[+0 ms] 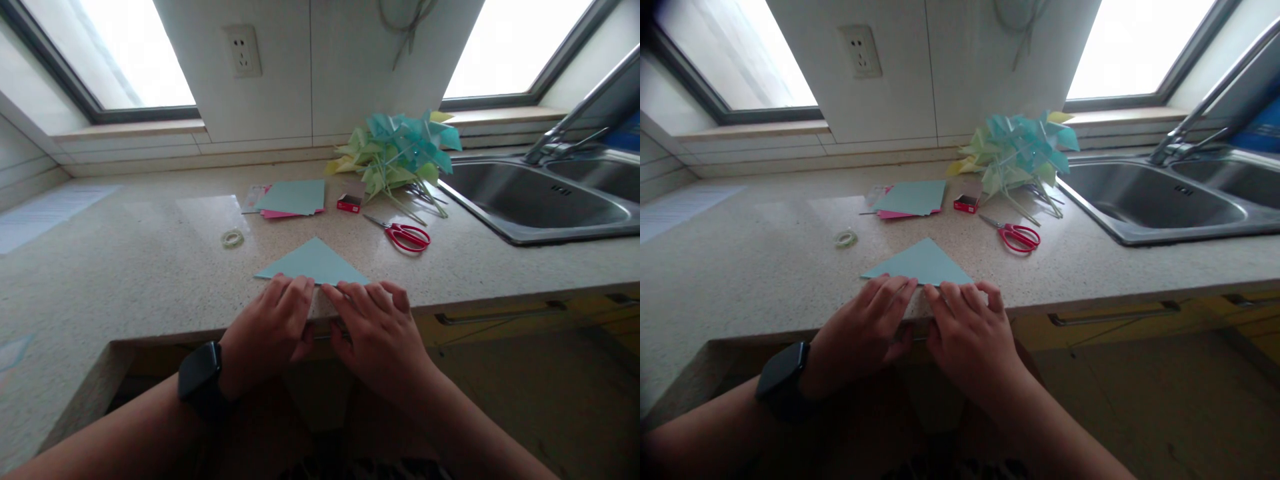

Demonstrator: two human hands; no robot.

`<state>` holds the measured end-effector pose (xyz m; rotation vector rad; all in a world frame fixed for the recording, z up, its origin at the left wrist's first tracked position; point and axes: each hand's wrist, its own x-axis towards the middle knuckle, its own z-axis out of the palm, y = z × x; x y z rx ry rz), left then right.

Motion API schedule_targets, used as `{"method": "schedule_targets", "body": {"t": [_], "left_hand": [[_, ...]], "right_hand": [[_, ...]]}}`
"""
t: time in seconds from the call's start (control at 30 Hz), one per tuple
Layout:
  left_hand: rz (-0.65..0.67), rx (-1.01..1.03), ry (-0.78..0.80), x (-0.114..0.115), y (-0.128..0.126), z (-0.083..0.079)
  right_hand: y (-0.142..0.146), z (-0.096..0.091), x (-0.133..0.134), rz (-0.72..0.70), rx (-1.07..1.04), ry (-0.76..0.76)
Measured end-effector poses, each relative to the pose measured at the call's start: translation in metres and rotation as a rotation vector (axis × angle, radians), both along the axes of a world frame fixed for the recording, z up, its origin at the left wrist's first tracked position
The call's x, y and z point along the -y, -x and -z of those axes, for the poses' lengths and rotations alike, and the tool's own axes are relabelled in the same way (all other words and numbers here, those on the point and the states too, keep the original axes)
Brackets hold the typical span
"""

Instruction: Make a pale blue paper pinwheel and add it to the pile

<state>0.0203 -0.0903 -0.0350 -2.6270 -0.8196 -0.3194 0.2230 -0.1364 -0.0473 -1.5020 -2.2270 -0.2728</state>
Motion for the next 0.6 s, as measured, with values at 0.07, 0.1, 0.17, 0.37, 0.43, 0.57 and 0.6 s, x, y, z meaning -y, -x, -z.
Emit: {"method": "schedule_targets", "body": {"t": [0.07,0.1,0.17,0.37,0.43,0.57,0.6], "left_hand": [[-0.007,0.011,0.032,0.0004,0.0009,0.0011],[-0.009,0.016,0.047,0.0005,0.0011,0.0016],[-0.012,0.021,0.061,0.0006,0.0009,0.0025],[-0.02,0.052,0.08,-0.0008,-0.0024,0.0011],[-0.026,0.064,0.092,-0.0009,-0.0034,-0.0011],[-0.04,0.077,0.105,-0.0004,-0.0039,-0.0042],[-0.041,0.077,0.102,-0.0003,-0.0037,-0.0043]], "right_hand": [[-0.0016,-0.0002,0.0004,-0.013,-0.006,0.015],[-0.0024,-0.0005,0.0007,-0.021,-0.008,0.021],[-0.0038,-0.0014,0.0008,-0.035,-0.006,0.039],[-0.0074,-0.0055,-0.002,-0.062,0.006,0.068],[-0.0087,-0.0065,-0.0034,-0.071,0.012,0.083],[-0.01,-0.0065,-0.0048,-0.073,0.033,0.103],[-0.01,-0.006,-0.0048,-0.071,0.037,0.105]]}}
